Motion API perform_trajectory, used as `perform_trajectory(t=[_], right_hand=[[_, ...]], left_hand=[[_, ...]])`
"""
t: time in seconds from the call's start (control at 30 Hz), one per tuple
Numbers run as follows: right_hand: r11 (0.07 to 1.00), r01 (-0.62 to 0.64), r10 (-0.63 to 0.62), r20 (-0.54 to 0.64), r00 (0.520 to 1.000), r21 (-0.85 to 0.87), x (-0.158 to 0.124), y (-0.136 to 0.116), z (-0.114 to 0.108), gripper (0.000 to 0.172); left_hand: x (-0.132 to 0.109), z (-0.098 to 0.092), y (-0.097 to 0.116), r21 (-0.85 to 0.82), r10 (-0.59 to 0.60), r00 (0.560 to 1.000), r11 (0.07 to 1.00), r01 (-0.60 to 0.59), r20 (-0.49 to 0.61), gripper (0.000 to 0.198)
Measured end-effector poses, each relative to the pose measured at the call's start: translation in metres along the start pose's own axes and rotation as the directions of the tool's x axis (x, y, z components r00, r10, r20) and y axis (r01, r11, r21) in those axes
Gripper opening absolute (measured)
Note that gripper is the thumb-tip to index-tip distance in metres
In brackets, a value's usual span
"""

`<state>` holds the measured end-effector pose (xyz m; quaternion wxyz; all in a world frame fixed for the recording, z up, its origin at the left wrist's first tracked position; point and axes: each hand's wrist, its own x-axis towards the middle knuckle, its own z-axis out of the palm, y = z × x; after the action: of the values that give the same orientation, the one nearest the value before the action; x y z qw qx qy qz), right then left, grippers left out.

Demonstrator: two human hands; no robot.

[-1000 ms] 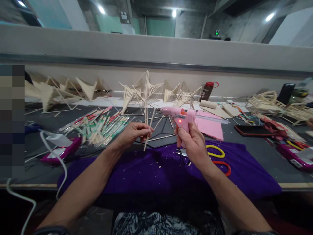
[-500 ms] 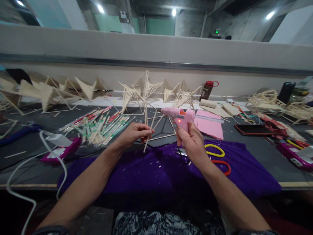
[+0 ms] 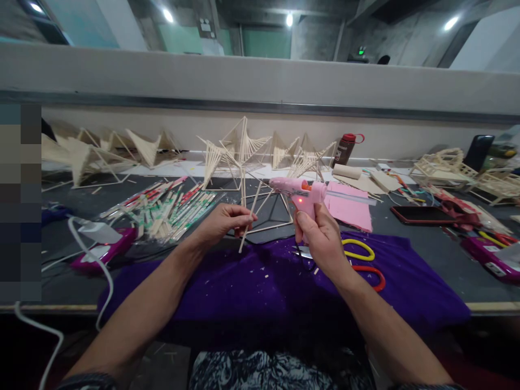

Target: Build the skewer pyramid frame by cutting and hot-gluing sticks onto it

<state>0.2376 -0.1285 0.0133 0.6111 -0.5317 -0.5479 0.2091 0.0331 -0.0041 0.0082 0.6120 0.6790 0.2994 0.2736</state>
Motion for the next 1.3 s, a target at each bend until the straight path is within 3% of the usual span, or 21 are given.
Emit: perform_trajectory(t=[0.13, 0.33, 0.53, 0.67, 0.8, 0.9, 1.0, 1.13, 1.3], right_hand=[[1.000, -0.010, 0.011, 0.032, 0.999, -0.028, 0.001, -0.002, -0.001, 0.020], [0.991, -0.130, 0.127, 0.076, 0.989, 0.026, 0.001, -0.002, -0.019, 0.024], [0.956, -0.170, 0.196, -0.090, 0.976, 0.238, 0.019, 0.008, -0.076, 0.022], [0.894, -0.280, 0.343, -0.133, 0.930, 0.350, 0.042, 0.032, -0.117, 0.021], [0.841, -0.377, 0.467, -0.169, 0.868, 0.388, 0.060, 0.058, -0.142, 0.017], [0.792, -0.439, 0.545, -0.167, 0.822, 0.425, 0.068, 0.072, -0.151, 0.017], [0.777, -0.446, 0.562, -0.171, 0.809, 0.444, 0.071, 0.081, -0.157, 0.015], [0.792, -0.413, 0.528, -0.165, 0.833, 0.450, 0.069, 0.088, -0.159, 0.010], [0.827, -0.410, 0.481, -0.107, 0.870, 0.384, 0.061, 0.096, -0.158, 0.023]], left_hand=[[0.001, -0.001, 0.000, -0.004, 0.000, 1.000, 1.000, -0.001, -0.012, 0.021], [0.001, -0.008, 0.005, -0.092, 0.032, 0.986, 0.995, -0.048, -0.163, 0.023], [0.004, -0.009, 0.004, -0.076, 0.020, 0.986, 0.997, -0.033, -0.168, 0.021], [0.005, -0.006, 0.004, -0.052, 0.008, 0.989, 0.999, -0.016, -0.145, 0.021], [0.008, -0.007, 0.003, -0.030, -0.016, 0.988, 0.999, 0.011, -0.152, 0.021], [0.009, -0.008, 0.002, -0.017, -0.021, 0.989, 1.000, 0.019, -0.147, 0.022], [0.009, -0.008, 0.002, -0.006, -0.019, 0.990, 1.000, 0.019, -0.142, 0.022], [0.009, -0.007, 0.001, -0.009, -0.025, 0.989, 1.000, 0.024, -0.144, 0.020], [0.008, -0.007, -0.001, -0.017, -0.009, 0.991, 1.000, 0.006, -0.134, 0.018]])
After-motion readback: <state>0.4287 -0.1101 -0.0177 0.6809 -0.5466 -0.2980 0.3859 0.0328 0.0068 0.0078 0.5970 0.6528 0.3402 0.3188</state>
